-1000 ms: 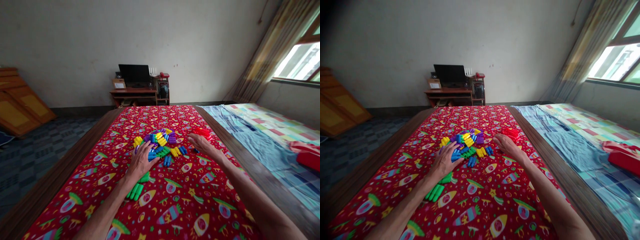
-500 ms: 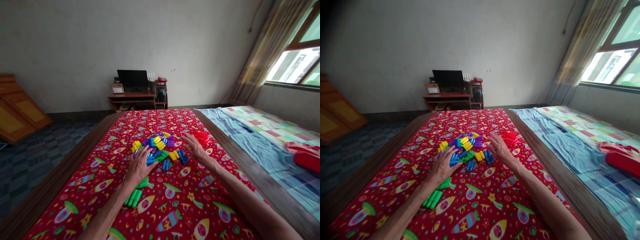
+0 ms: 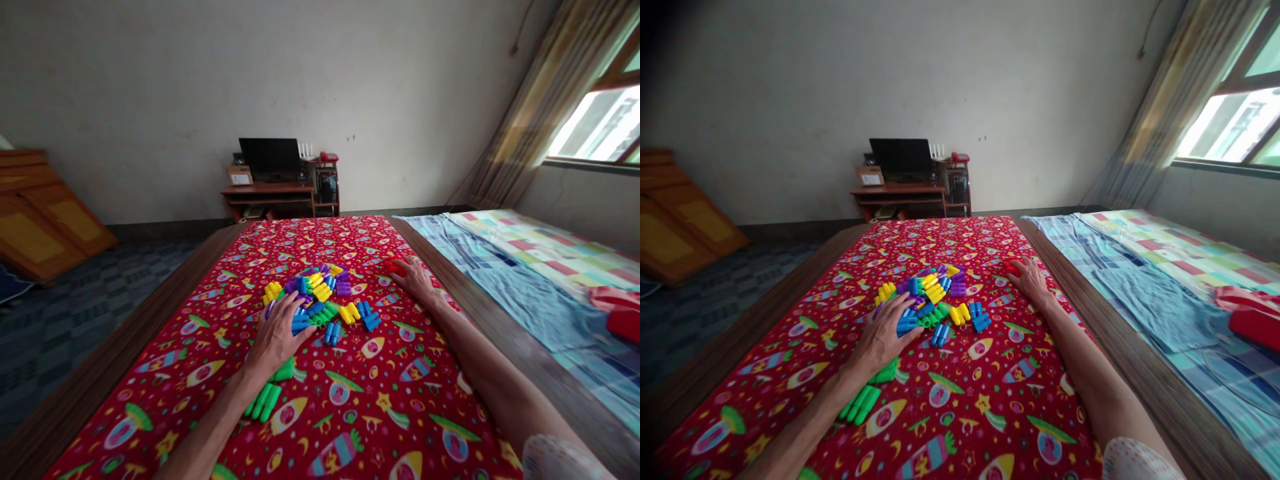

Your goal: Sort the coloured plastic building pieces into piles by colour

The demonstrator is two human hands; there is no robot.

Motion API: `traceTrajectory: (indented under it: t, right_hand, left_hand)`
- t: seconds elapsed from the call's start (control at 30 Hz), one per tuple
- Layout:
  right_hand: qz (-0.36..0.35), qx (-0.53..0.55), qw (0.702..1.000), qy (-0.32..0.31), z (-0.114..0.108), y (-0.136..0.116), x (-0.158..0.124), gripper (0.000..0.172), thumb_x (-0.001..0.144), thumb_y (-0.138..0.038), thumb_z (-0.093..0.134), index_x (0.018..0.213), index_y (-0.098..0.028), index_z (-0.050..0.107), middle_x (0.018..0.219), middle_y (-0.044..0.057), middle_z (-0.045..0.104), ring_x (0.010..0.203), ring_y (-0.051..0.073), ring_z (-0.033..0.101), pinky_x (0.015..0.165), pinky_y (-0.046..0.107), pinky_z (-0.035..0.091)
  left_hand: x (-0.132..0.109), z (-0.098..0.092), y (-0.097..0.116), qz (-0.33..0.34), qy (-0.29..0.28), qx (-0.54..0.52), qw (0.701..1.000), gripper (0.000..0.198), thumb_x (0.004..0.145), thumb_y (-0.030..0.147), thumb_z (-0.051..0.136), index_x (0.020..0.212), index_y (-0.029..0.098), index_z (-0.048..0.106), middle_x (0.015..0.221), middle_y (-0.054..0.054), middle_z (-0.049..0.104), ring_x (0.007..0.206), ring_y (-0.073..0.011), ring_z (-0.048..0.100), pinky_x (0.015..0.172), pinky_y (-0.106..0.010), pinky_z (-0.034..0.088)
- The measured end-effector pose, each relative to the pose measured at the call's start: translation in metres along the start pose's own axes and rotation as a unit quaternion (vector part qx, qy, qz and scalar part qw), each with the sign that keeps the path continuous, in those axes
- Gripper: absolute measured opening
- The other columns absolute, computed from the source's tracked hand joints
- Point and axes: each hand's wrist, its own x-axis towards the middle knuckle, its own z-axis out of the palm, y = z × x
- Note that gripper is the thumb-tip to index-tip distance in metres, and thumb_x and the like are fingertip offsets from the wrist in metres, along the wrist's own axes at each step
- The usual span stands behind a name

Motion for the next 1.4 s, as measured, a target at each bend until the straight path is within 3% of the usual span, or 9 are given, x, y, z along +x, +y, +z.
traceTrajectory:
  t: [0.33,0.47,0.57,0.7,0.83,0.97,1.17,1.27,1.4]
  right_hand:
    - [0.024,0.001,1.0,-0.009,-0.001,0.013,0.013,0.04,0.088,-0.04,0.059,0.122,-0.018,0.066,0.122,0.017,0.063,0.108,0.032,0.06,0.09,0.045,0.049]
    - [0.033,-0.002,0.998,0.044,-0.01,0.005,0.009,0.046,0.087,-0.045,0.06,0.126,-0.02,0.063,0.133,0.018,0.057,0.122,0.038,0.052,0.097,0.057,0.042]
    - [0.011,0.066,0.993,0.094,-0.028,-0.022,0.013,0.039,0.094,-0.04,0.049,0.121,-0.018,0.066,0.128,0.018,0.063,0.12,0.033,0.056,0.1,0.051,0.041]
    - [-0.065,0.201,0.977,0.017,-0.038,-0.084,0.029,0.04,0.1,-0.037,0.037,0.12,-0.019,0.067,0.106,0.012,0.073,0.097,0.023,0.067,0.087,0.035,0.051]
    - [-0.134,0.17,0.974,-0.061,-0.015,-0.148,0.035,0.034,0.097,-0.034,0.049,0.126,-0.021,0.062,0.12,0.011,0.068,0.117,0.025,0.059,0.099,0.038,0.045]
    - [-0.15,0.138,0.975,-0.086,0.007,-0.181,0.016,0.03,0.097,-0.026,0.048,0.119,-0.014,0.064,0.118,0.016,0.065,0.116,0.026,0.058,0.104,0.042,0.042]
    - [-0.281,0.226,0.923,-0.134,-0.013,-0.165,-0.013,0.043,0.087,-0.018,0.056,0.129,-0.02,0.059,0.12,0.011,0.065,0.111,0.024,0.06,0.095,0.035,0.047]
    - [-0.249,0.229,0.928,-0.158,-0.023,-0.147,-0.013,0.051,0.079,-0.011,0.06,0.129,-0.02,0.06,0.115,0.01,0.068,0.1,0.022,0.064,0.082,0.03,0.05]
    - [-0.182,0.216,0.934,-0.217,-0.023,-0.135,-0.006,0.037,0.077,-0.01,0.059,0.111,-0.017,0.071,0.081,0.003,0.072,0.07,0.014,0.062,0.062,0.022,0.045]
  left_hand:
    - [0.001,-0.006,0.005,-0.004,-0.009,0.002,1.0,0.053,0.09,0.054,0.051,0.129,0.018,0.052,0.139,-0.016,0.055,0.126,-0.0331,0.052,0.103,-0.053,0.04]
    - [0.0,-0.005,0.006,-0.01,-0.009,-0.004,1.0,0.052,0.09,0.054,0.052,0.129,0.019,0.052,0.14,-0.015,0.055,0.127,-0.0322,0.052,0.104,-0.053,0.039]
    - [0.0,-0.004,0.006,-0.013,-0.007,-0.007,1.0,0.052,0.09,0.054,0.052,0.13,0.019,0.051,0.14,-0.015,0.055,0.127,-0.0323,0.051,0.105,-0.052,0.038]
    - [0.001,-0.004,0.006,-0.016,-0.007,-0.016,1.0,0.054,0.09,0.055,0.053,0.13,0.019,0.052,0.139,-0.016,0.055,0.127,-0.0328,0.051,0.105,-0.053,0.038]
    - [0.0,-0.006,0.006,-0.013,-0.009,-0.022,1.0,0.053,0.091,0.054,0.051,0.132,0.02,0.051,0.139,-0.015,0.055,0.128,-0.0325,0.05,0.107,-0.053,0.036]
    - [-0.001,-0.008,0.008,-0.012,-0.006,-0.03,0.999,0.05,0.097,0.047,0.041,0.138,0.019,0.045,0.141,-0.015,0.053,0.133,-0.0293,0.046,0.111,-0.051,0.031]
    - [0.002,-0.015,0.015,-0.046,0.008,0.001,0.999,0.049,0.098,0.042,0.039,0.144,0.025,0.042,0.154,-0.012,0.039,0.141,-0.0333,0.034,0.113,-0.061,0.022]
    - [0.003,-0.017,0.015,-0.043,-0.005,0.001,0.999,0.04,0.098,0.039,0.04,0.133,0.028,0.056,0.144,-0.009,0.053,0.133,-0.0319,0.045,0.113,-0.062,0.021]
    - [0.003,-0.016,0.014,-0.039,-0.002,-0.007,0.999,0.038,0.098,0.039,0.04,0.125,0.025,0.062,0.135,-0.009,0.061,0.123,-0.0295,0.054,0.112,-0.057,0.026]
